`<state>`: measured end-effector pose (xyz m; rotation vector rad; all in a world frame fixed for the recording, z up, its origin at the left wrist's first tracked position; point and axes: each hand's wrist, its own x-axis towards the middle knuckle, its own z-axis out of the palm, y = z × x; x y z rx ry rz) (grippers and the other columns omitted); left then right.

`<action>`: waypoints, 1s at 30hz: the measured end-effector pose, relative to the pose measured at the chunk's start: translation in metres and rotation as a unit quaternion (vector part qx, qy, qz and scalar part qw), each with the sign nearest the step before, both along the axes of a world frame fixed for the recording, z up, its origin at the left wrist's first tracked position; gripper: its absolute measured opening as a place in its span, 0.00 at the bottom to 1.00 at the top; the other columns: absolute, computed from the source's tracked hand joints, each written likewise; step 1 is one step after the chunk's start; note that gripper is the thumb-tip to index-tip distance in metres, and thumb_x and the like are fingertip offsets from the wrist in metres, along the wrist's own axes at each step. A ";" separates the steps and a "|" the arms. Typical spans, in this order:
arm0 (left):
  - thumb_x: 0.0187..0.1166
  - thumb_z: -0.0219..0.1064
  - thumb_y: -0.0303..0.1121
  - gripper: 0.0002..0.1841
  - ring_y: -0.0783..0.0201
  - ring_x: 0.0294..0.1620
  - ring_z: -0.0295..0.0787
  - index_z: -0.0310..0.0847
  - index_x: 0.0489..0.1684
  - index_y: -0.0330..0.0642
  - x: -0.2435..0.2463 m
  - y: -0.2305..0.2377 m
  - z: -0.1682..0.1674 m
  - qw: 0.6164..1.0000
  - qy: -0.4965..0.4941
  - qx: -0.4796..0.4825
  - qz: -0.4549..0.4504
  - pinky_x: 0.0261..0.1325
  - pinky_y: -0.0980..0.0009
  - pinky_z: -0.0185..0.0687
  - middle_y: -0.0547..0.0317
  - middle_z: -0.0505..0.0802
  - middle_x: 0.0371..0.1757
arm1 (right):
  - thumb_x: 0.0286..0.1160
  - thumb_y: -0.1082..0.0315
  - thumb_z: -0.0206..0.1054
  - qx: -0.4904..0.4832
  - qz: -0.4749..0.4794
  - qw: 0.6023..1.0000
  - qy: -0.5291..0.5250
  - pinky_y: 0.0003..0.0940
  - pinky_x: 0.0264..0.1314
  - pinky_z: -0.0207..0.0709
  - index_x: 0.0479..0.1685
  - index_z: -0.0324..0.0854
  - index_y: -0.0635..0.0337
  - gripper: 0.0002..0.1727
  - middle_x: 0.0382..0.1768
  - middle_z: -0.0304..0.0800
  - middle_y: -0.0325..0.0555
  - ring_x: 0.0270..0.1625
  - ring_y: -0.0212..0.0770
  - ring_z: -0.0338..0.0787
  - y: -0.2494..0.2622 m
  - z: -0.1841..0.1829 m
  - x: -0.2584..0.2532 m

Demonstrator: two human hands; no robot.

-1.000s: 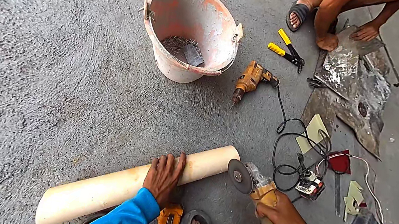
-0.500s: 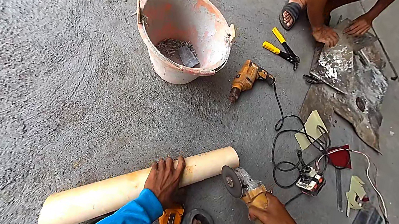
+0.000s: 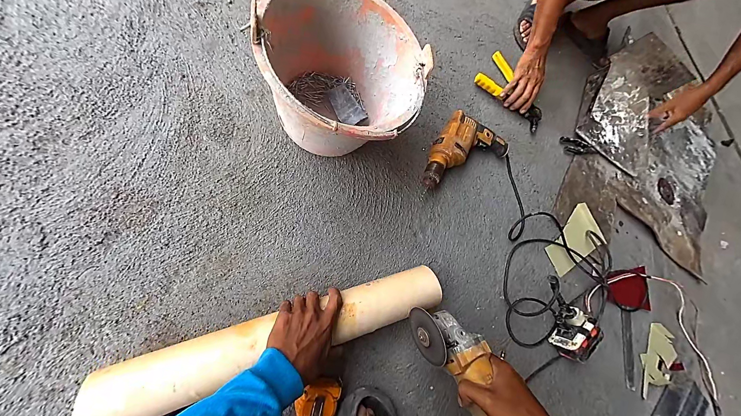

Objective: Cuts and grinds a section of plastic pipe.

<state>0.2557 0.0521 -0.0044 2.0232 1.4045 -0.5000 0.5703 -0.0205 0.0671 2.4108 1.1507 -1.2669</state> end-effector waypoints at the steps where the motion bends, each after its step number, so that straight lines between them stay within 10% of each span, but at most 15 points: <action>1: 0.69 0.70 0.62 0.50 0.37 0.68 0.83 0.54 0.92 0.49 0.000 0.000 0.001 1.000 0.000 -0.001 -0.001 0.65 0.44 0.78 0.34 0.82 0.69 | 0.39 0.50 0.82 -0.002 0.001 1.000 0.000 0.48 0.55 0.86 0.59 0.80 0.57 0.39 0.45 0.91 0.46 0.48 0.43 0.92 0.001 0.000 0.000; 30: 0.70 0.71 0.59 0.49 0.34 0.66 0.83 0.53 0.92 0.48 0.003 -0.001 0.000 1.000 0.008 0.009 -0.017 0.65 0.43 0.77 0.32 0.82 0.68 | 0.39 0.50 0.82 -0.009 0.007 1.000 -0.005 0.49 0.56 0.85 0.60 0.80 0.56 0.40 0.46 0.91 0.47 0.49 0.44 0.92 0.011 -0.006 0.000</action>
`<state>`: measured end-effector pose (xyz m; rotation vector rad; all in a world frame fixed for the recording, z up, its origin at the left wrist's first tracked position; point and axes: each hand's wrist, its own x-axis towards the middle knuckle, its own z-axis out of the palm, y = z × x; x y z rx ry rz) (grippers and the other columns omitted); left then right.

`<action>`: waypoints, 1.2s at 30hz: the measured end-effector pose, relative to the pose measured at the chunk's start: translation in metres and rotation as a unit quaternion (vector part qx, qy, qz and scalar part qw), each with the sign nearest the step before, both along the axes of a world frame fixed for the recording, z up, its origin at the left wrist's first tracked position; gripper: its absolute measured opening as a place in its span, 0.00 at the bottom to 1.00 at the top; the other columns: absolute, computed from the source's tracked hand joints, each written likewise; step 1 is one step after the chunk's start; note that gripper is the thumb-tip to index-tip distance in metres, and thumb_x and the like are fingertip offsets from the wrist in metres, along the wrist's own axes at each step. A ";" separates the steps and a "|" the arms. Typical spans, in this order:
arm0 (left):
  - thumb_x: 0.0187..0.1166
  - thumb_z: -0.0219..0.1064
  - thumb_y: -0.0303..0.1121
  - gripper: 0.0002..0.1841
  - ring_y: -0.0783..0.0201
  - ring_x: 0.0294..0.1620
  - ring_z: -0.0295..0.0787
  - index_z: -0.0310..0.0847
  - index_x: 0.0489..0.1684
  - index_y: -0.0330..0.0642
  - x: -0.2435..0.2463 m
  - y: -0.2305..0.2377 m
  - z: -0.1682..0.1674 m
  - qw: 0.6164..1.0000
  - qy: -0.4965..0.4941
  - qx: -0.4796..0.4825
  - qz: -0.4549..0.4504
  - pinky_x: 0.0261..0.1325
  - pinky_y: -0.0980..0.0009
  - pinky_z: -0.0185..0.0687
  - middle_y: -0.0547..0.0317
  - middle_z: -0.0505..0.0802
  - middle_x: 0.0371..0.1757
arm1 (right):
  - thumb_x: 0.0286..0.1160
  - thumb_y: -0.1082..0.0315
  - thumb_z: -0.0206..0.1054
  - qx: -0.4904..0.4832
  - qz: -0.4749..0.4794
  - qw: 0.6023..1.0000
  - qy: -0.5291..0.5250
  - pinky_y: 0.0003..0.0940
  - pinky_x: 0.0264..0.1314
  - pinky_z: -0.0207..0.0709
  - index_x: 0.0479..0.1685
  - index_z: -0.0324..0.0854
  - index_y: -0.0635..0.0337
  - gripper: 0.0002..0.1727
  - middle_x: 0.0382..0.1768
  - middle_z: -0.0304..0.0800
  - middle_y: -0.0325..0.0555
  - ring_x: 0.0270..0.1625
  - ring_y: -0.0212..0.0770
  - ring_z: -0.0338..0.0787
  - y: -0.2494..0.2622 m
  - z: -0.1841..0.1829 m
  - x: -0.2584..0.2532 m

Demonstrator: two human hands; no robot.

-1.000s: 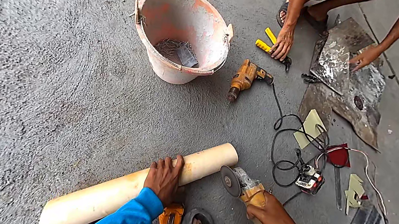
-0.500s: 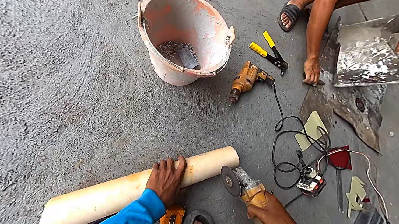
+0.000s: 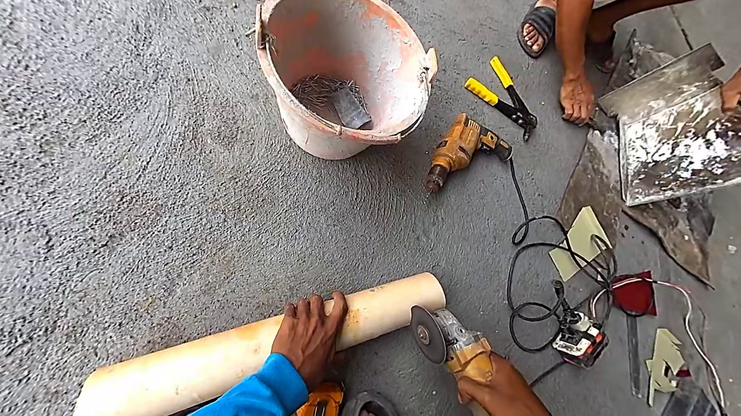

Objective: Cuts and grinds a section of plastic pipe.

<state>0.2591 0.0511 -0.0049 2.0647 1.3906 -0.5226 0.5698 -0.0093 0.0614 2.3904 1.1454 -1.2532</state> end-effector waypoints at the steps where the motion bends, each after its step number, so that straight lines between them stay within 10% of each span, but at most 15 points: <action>1: 0.70 0.71 0.60 0.49 0.34 0.66 0.83 0.53 0.91 0.48 0.000 0.000 0.000 1.000 0.000 0.002 -0.001 0.65 0.43 0.77 0.32 0.82 0.68 | 0.40 0.50 0.82 0.002 -0.003 1.000 0.003 0.49 0.56 0.85 0.60 0.80 0.56 0.39 0.46 0.91 0.47 0.49 0.43 0.92 0.001 0.001 -0.001; 36: 0.72 0.70 0.56 0.50 0.29 0.69 0.81 0.50 0.93 0.43 0.006 -0.017 -0.003 0.999 0.021 0.050 -0.003 0.68 0.39 0.76 0.25 0.79 0.72 | 0.46 0.50 0.81 0.005 0.014 1.000 0.002 0.49 0.54 0.84 0.55 0.81 0.57 0.33 0.43 0.90 0.47 0.47 0.44 0.91 0.040 0.010 -0.018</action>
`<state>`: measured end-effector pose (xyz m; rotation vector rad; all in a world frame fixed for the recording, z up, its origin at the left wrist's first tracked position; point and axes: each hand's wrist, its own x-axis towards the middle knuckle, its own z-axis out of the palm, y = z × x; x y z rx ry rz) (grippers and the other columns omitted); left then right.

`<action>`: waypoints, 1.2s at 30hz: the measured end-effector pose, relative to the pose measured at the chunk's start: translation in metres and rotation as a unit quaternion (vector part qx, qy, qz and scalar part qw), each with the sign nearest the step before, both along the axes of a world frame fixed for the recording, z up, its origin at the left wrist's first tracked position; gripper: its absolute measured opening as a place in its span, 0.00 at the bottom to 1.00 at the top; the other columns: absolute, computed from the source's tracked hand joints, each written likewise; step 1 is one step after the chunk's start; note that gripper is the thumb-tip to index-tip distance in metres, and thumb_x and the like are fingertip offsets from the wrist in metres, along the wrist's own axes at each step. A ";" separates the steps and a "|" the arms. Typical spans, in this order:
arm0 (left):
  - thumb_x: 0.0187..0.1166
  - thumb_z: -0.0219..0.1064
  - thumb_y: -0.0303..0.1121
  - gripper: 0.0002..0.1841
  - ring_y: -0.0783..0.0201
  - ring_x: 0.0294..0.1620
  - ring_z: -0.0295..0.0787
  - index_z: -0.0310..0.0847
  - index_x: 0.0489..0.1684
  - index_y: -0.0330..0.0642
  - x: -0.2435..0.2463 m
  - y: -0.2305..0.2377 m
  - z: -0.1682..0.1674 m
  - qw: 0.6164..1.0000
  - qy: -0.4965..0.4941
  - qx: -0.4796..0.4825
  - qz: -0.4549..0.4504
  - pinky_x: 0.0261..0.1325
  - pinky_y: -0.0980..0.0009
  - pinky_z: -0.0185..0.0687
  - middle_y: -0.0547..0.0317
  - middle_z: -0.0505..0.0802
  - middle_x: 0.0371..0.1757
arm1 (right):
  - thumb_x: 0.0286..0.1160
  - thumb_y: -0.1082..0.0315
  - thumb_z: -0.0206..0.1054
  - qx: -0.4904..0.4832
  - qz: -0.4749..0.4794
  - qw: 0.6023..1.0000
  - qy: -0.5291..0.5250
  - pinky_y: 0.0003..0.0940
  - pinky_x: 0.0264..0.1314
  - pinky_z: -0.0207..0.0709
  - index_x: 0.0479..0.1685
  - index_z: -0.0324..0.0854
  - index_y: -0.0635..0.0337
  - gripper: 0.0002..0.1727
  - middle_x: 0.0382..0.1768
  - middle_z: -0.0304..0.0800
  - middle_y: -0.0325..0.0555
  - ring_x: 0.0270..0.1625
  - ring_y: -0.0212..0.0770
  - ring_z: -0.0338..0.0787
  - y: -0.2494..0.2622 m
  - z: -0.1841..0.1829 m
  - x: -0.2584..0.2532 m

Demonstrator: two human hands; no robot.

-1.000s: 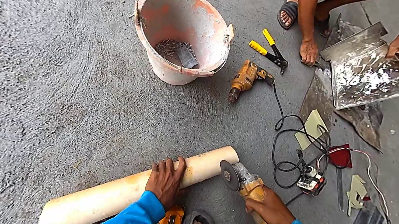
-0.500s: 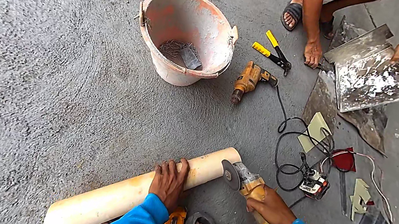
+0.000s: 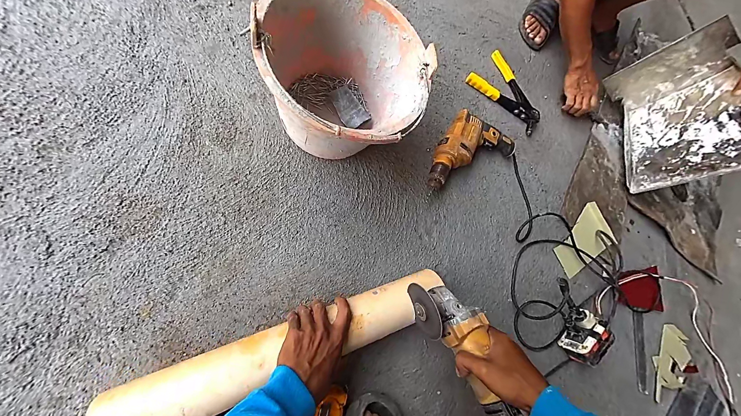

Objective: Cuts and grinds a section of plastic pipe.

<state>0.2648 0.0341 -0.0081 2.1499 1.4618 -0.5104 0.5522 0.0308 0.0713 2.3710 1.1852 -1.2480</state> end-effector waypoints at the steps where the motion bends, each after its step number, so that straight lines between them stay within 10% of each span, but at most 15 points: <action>1: 0.71 0.71 0.56 0.50 0.29 0.68 0.82 0.51 0.92 0.43 0.000 -0.001 -0.002 1.000 -0.003 0.010 0.000 0.66 0.39 0.76 0.25 0.80 0.71 | 0.45 0.50 0.81 0.004 -0.003 1.000 0.002 0.49 0.54 0.85 0.55 0.81 0.57 0.34 0.43 0.91 0.46 0.48 0.43 0.92 -0.002 -0.002 0.001; 9: 0.55 0.83 0.45 0.58 0.30 0.74 0.76 0.53 0.91 0.34 0.000 0.000 0.007 0.999 -0.024 -0.033 0.000 0.69 0.34 0.72 0.28 0.76 0.77 | 0.45 0.57 0.80 0.090 -0.072 0.989 0.089 0.44 0.43 0.90 0.50 0.83 0.57 0.27 0.36 0.92 0.45 0.37 0.42 0.94 0.001 0.022 -0.001; 13: 0.50 0.86 0.40 0.49 0.34 0.63 0.84 0.70 0.81 0.36 -0.006 0.003 -0.001 0.997 -0.042 0.060 -0.003 0.58 0.40 0.79 0.30 0.82 0.68 | 0.44 0.58 0.79 0.116 -0.095 0.983 0.107 0.44 0.39 0.92 0.50 0.82 0.57 0.27 0.34 0.93 0.46 0.33 0.44 0.95 -0.007 0.039 0.001; 17: 0.48 0.86 0.53 0.46 0.33 0.60 0.85 0.80 0.71 0.37 -0.017 0.014 -0.017 0.982 -0.094 0.158 0.039 0.58 0.38 0.80 0.30 0.84 0.64 | 0.42 0.55 0.80 0.097 -0.063 0.990 0.074 0.41 0.42 0.89 0.49 0.82 0.55 0.29 0.34 0.92 0.42 0.35 0.38 0.93 -0.016 0.033 0.004; 23: 0.61 0.78 0.56 0.51 0.38 0.66 0.84 0.61 0.86 0.39 -0.010 0.030 -0.006 0.999 -0.035 0.001 0.032 0.63 0.44 0.80 0.37 0.84 0.69 | 0.43 0.52 0.81 0.047 -0.033 0.998 0.032 0.46 0.50 0.86 0.56 0.80 0.56 0.34 0.41 0.91 0.44 0.43 0.41 0.92 -0.020 0.008 0.005; 36: 0.62 0.77 0.53 0.49 0.38 0.66 0.84 0.59 0.87 0.43 -0.007 0.027 -0.006 0.999 -0.025 0.004 0.022 0.63 0.44 0.79 0.37 0.84 0.68 | 0.43 0.49 0.81 0.021 -0.004 1.000 0.011 0.50 0.55 0.84 0.57 0.81 0.56 0.36 0.44 0.90 0.46 0.48 0.43 0.91 -0.020 0.001 0.006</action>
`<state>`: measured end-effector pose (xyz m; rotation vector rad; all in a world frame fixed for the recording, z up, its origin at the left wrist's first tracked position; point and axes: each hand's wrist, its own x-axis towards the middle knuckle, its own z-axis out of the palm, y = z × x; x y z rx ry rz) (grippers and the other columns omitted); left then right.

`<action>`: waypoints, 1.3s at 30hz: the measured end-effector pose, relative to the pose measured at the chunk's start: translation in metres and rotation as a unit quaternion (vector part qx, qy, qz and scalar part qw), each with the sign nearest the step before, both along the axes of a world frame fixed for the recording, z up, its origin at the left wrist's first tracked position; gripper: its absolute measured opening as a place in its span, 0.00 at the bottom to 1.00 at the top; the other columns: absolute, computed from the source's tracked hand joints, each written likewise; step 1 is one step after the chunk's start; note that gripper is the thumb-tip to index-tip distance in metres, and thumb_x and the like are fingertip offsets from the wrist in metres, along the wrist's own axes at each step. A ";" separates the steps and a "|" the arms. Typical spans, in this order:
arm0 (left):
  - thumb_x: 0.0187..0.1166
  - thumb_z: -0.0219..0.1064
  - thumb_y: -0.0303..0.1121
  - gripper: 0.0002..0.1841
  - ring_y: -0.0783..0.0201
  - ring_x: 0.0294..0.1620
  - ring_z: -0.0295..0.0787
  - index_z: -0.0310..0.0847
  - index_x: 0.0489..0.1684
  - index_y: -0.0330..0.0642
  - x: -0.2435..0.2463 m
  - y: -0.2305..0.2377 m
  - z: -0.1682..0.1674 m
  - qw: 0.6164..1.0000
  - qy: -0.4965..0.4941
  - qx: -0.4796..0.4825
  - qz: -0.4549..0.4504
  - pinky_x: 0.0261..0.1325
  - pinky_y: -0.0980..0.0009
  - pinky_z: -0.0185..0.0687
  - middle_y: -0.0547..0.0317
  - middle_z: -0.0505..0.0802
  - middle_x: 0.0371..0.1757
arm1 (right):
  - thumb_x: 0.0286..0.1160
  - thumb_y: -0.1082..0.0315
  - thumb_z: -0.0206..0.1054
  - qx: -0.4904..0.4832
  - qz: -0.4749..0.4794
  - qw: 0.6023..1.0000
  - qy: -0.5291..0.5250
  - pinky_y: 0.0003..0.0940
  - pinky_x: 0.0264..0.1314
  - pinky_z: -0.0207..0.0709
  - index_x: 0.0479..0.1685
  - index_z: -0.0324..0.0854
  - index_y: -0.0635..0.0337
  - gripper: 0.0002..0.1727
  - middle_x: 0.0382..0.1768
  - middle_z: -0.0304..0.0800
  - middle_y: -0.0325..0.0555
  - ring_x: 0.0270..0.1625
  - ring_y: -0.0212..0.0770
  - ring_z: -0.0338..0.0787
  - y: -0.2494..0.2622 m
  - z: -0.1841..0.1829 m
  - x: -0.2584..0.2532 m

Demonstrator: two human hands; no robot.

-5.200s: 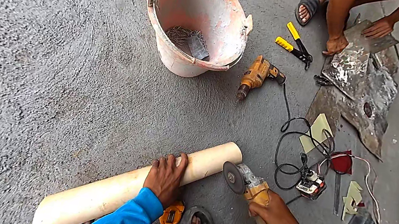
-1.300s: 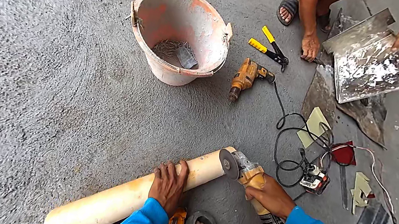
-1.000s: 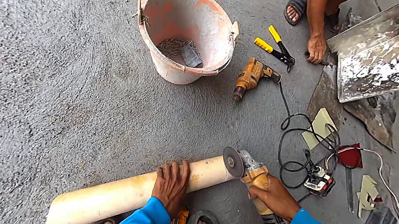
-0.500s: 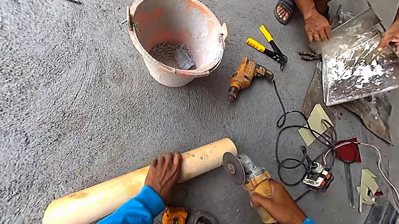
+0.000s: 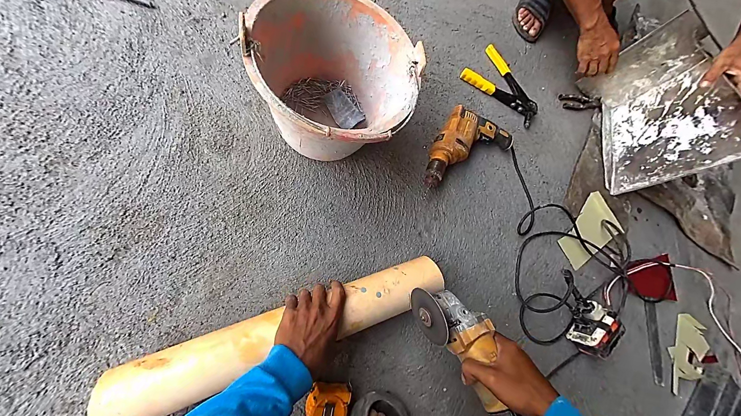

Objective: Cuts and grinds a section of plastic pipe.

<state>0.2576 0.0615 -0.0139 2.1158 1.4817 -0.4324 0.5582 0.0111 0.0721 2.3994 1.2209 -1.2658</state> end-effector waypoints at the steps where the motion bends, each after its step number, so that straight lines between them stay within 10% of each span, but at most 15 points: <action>1: 0.62 0.77 0.52 0.49 0.38 0.66 0.84 0.59 0.87 0.43 0.000 0.000 0.000 1.000 0.002 -0.001 -0.001 0.63 0.45 0.79 0.37 0.84 0.68 | 0.43 0.49 0.81 0.002 0.000 1.000 0.000 0.49 0.55 0.84 0.57 0.81 0.56 0.36 0.44 0.91 0.46 0.48 0.43 0.91 0.000 0.000 0.000; 39: 0.65 0.76 0.53 0.50 0.33 0.66 0.83 0.57 0.90 0.42 0.004 -0.011 -0.002 0.999 0.020 0.036 -0.020 0.65 0.41 0.77 0.31 0.81 0.71 | 0.51 0.49 0.81 -0.010 0.004 1.000 0.000 0.48 0.54 0.84 0.57 0.81 0.57 0.33 0.43 0.90 0.46 0.47 0.43 0.91 0.027 0.000 -0.012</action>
